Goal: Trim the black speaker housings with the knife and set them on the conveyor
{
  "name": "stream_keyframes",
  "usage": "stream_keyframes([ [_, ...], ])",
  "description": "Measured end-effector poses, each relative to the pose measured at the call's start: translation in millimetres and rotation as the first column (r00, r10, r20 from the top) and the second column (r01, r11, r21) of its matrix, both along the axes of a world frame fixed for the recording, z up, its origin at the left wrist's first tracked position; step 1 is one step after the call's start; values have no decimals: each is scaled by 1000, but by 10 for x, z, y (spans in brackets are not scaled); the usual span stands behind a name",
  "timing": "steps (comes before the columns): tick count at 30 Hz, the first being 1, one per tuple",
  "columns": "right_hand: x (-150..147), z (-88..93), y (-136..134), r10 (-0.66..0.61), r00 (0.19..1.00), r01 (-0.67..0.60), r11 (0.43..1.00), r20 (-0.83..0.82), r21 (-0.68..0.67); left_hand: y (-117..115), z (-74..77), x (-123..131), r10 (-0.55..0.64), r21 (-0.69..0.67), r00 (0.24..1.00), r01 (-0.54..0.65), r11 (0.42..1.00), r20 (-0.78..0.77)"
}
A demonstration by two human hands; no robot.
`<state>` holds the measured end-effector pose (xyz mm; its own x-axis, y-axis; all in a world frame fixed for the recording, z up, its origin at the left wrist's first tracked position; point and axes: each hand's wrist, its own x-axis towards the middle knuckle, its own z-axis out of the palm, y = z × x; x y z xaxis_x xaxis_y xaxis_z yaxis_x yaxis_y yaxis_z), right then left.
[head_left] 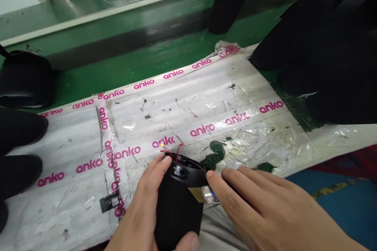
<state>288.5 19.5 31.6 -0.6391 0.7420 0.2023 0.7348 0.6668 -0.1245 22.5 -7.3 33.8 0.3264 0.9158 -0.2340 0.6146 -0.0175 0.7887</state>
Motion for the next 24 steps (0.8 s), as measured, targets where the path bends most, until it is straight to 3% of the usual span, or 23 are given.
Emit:
stream_keyframes([
  [8,-11,-46,-54,-18,1000,18,1000,-16,9,-9,4,32,17,-64,1000,-18,998,-12],
  [13,-32,-26,-62,-51,997,54,997,-51,49,-56,-52,60,38,-33,998,-40,999,-44],
  [19,-8,-28,-69,-41,999,41,999,-15,-13,-129,-156,9,-1,10,996,2,1000,-89],
  [24,1,-21,-86,-27,1000,26,999,-10,-42,-94,-138,44,34,-30,995,-37,999,-98],
])
